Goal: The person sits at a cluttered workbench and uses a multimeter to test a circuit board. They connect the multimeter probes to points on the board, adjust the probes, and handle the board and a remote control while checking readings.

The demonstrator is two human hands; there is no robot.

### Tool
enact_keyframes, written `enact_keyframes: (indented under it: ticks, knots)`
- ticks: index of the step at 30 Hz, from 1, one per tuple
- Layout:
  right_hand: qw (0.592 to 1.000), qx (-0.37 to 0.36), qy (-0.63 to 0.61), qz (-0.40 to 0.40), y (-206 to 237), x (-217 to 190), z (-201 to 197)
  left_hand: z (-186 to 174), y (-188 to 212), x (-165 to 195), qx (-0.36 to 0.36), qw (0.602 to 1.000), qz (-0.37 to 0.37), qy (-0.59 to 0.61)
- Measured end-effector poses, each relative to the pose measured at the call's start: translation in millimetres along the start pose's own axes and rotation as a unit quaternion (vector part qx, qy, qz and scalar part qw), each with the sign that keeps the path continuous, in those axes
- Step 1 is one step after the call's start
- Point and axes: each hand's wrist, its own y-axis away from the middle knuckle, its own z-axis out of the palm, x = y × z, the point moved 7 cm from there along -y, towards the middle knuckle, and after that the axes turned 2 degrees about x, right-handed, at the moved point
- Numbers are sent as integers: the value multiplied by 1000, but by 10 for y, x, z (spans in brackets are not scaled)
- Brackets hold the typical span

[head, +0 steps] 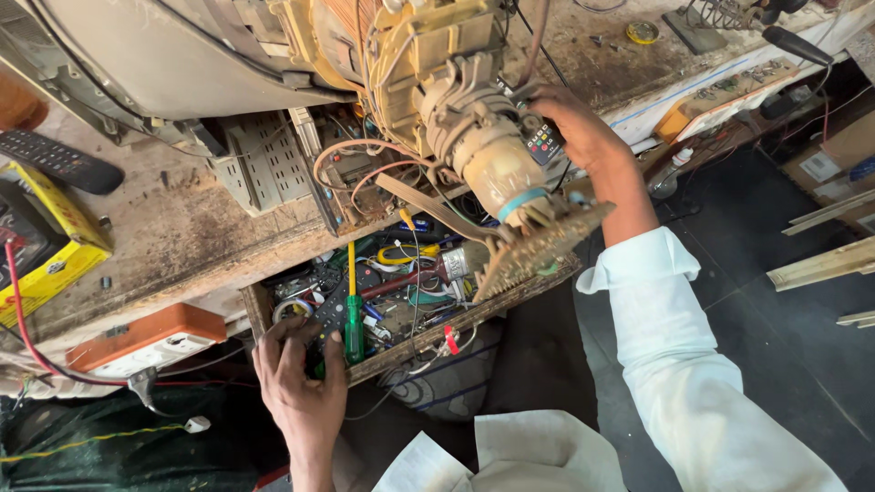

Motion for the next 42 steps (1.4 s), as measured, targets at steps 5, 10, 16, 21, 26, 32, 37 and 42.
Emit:
enact_keyframes:
  ticks: [5,10,16,21,26,32,37,42]
  knots:
    - [999,-7,-31,41,109,-43,21,-64,107,71,10,1000,12,6]
    - [988,72,87,103,222,12,-137,-184,175,151,22,999,21,12]
    - [997,27,67,22,299,29,-185,-391,276,221,46,997,38,40]
    - [999,9,46,19,374,5,-90,-465,376,214,36,998,28,37]
    - [999,8,7,47,548,-201,79,-490,427,258,35,998,30,34]
    - [999,-21,33,7,634,-378,268,-439,449,293,36,998,32,34]
    - [998,-43,34,-24,649,-431,271,-366,440,302,31,999,14,31]
    - [992,-17,118,-40,621,-376,198,-362,436,297,22,999,10,25]
